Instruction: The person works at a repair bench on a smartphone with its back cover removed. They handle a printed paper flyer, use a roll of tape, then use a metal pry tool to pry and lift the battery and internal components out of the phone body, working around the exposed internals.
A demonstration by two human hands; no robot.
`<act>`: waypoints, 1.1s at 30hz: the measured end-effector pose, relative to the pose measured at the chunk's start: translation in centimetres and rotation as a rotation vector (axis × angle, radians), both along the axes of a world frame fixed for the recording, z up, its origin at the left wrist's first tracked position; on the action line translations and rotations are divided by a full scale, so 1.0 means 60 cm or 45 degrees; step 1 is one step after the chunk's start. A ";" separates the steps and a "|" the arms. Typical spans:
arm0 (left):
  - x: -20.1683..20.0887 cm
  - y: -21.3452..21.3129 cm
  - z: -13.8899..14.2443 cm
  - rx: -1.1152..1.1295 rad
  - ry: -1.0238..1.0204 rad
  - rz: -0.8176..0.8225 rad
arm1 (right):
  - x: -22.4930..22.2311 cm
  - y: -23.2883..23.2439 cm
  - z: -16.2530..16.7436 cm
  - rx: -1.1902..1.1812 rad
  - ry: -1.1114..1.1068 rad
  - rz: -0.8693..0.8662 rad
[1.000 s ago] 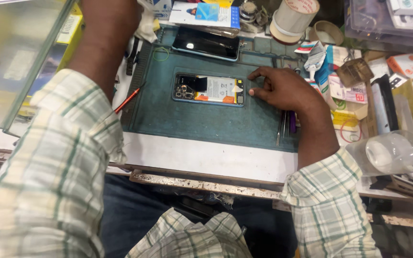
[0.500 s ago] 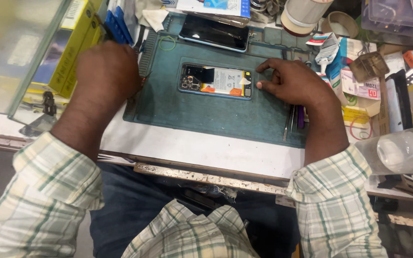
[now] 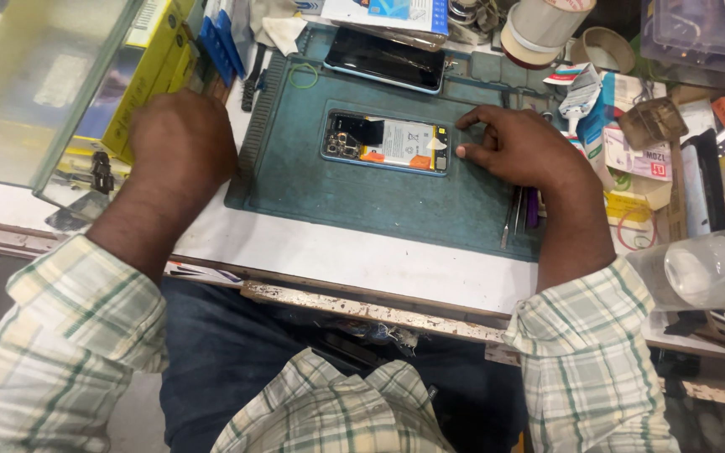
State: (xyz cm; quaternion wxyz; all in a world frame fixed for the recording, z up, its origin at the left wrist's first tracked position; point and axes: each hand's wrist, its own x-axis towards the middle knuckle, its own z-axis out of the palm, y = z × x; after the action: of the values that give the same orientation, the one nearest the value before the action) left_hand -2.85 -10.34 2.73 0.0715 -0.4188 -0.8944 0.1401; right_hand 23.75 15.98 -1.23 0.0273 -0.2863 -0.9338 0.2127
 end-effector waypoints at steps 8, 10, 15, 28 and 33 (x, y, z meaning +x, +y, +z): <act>-0.011 -0.005 -0.034 -0.013 -0.028 -0.012 | 0.005 0.003 0.003 -0.019 0.009 -0.038; -0.013 -0.006 -0.048 0.021 -0.119 0.032 | 0.016 0.009 0.006 0.024 0.096 -0.073; -0.014 -0.018 -0.039 0.222 -0.101 -0.020 | 0.046 0.030 0.019 0.387 0.583 -0.155; 0.189 0.213 0.029 0.562 -0.515 -1.374 | 0.038 0.012 0.052 0.495 1.552 -0.260; 0.236 0.276 0.053 0.775 -0.645 -1.680 | 0.028 -0.003 0.072 0.487 1.596 -0.302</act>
State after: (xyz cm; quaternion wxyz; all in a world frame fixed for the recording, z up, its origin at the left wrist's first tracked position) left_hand 11.29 6.21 5.93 0.0453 -0.8468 -0.4474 -0.2842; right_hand 25.41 15.82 3.07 0.6388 -0.1994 -0.7245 0.1651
